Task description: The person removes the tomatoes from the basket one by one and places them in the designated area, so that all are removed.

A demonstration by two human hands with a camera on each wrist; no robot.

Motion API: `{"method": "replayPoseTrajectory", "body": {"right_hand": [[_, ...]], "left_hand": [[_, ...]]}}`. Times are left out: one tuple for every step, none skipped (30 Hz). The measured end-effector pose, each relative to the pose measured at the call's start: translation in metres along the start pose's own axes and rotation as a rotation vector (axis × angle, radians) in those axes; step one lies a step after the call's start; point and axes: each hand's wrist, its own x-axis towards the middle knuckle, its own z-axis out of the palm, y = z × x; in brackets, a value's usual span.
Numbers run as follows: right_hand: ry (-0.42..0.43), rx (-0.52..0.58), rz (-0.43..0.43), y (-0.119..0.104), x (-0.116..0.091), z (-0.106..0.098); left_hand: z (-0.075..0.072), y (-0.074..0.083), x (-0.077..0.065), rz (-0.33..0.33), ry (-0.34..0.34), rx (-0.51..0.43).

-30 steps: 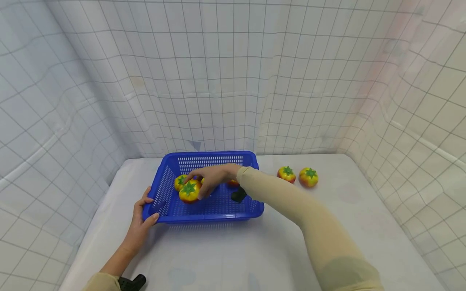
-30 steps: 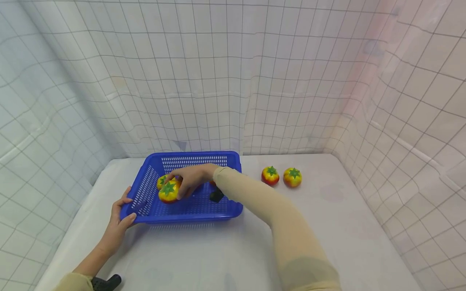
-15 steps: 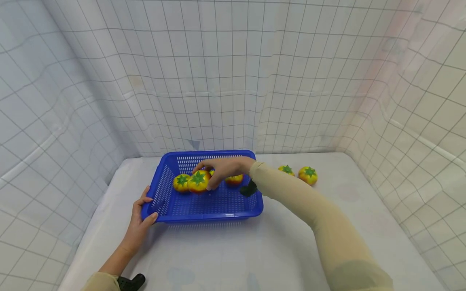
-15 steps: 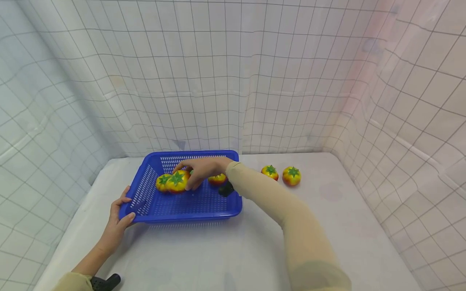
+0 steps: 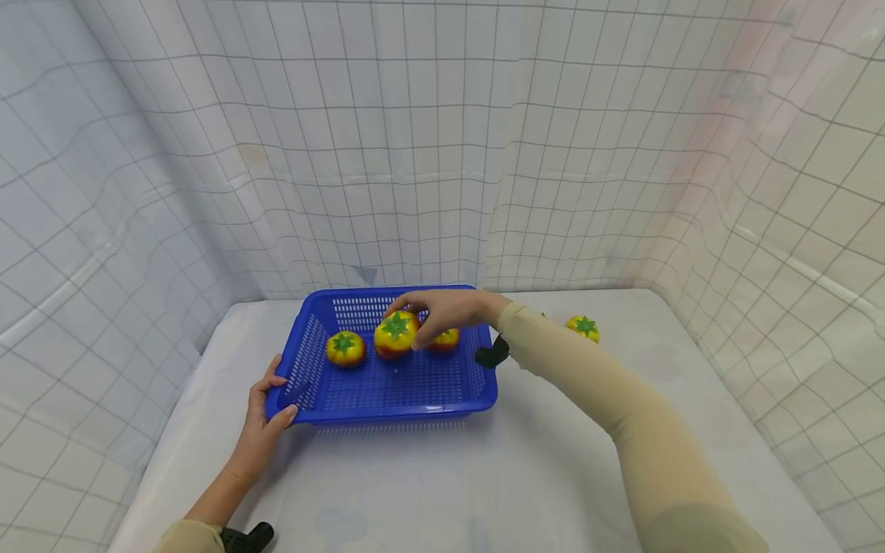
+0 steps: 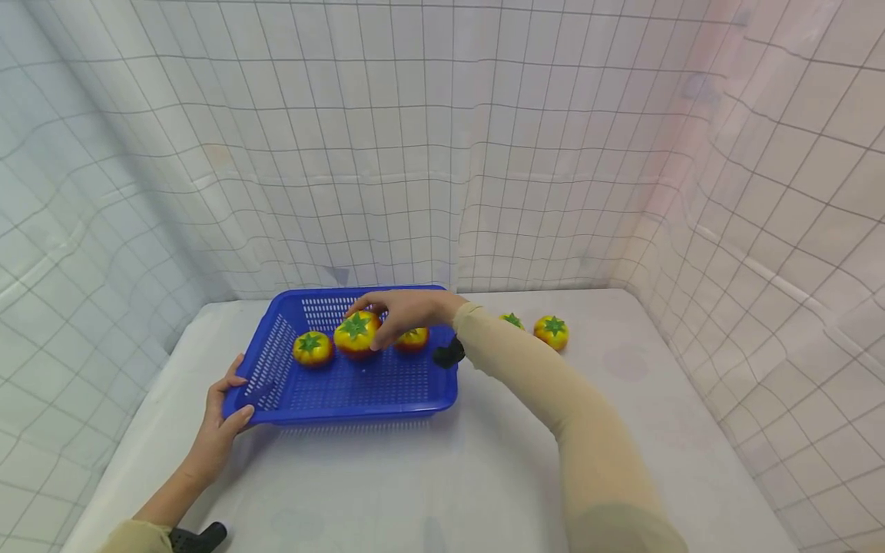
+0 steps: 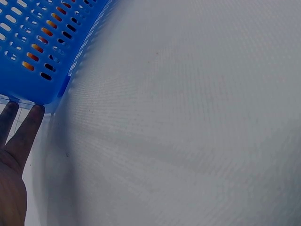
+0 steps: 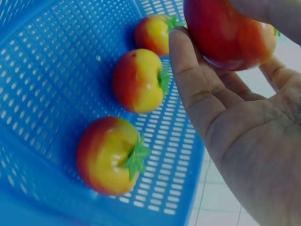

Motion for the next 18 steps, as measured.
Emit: {"method": "replayPoseTrajectory", "body": {"right_hand": [[0.008,-0.003,0.002,0.001,-0.003,-0.002],[0.015,-0.004,0.0,0.002,-0.005,-0.003],[0.022,-0.004,-0.002,0.003,-0.007,-0.005],[0.029,-0.006,-0.004,0.004,-0.009,-0.007],[0.035,-0.002,-0.001,0.005,-0.012,-0.008],[0.039,0.005,0.001,0.006,-0.014,-0.01],[0.042,0.016,0.001,0.007,-0.016,-0.012],[0.041,0.033,0.0,0.008,-0.018,-0.013],[0.041,0.049,0.003,0.009,-0.02,-0.015],[0.044,0.062,0.008,0.009,-0.023,-0.017],[0.046,0.078,0.011,0.01,-0.025,-0.019],[0.048,0.09,0.01,0.011,-0.028,-0.02],[0.054,0.098,0.008,0.012,-0.03,-0.022],[0.059,0.11,0.008,0.012,-0.033,-0.024],[0.062,0.125,0.007,0.013,-0.035,-0.025],[0.066,0.136,0.003,0.014,-0.038,-0.027],[0.068,0.152,0.001,0.015,-0.04,-0.028],[0.071,0.168,0.0,0.016,-0.042,-0.029]], "left_hand": [[0.0,0.0,0.0,0.0,-0.002,-0.002],[0.0,0.0,0.0,-0.002,-0.002,-0.003],[0.0,-0.001,0.0,-0.003,-0.002,-0.001],[0.0,-0.001,0.0,-0.005,-0.001,0.001],[0.0,-0.001,0.0,-0.007,0.0,0.005],[0.0,-0.001,0.0,-0.007,0.001,0.007],[0.0,-0.001,-0.001,-0.009,0.003,0.012],[0.0,-0.002,-0.001,-0.01,0.004,0.014],[0.0,-0.002,-0.001,-0.011,0.005,0.016],[0.0,-0.002,-0.001,-0.01,0.005,0.014],[0.0,-0.002,-0.001,-0.01,0.005,0.015],[0.0,-0.002,-0.001,-0.011,0.006,0.015],[0.0,-0.002,-0.001,-0.013,0.006,0.014],[0.0,-0.002,-0.001,-0.013,0.007,0.011],[0.0,-0.002,-0.001,-0.014,0.008,0.01],[0.0,-0.002,-0.001,-0.015,0.008,0.006],[0.001,-0.001,-0.001,-0.017,0.01,0.005],[0.001,-0.001,-0.001,-0.017,0.01,0.001]]}}
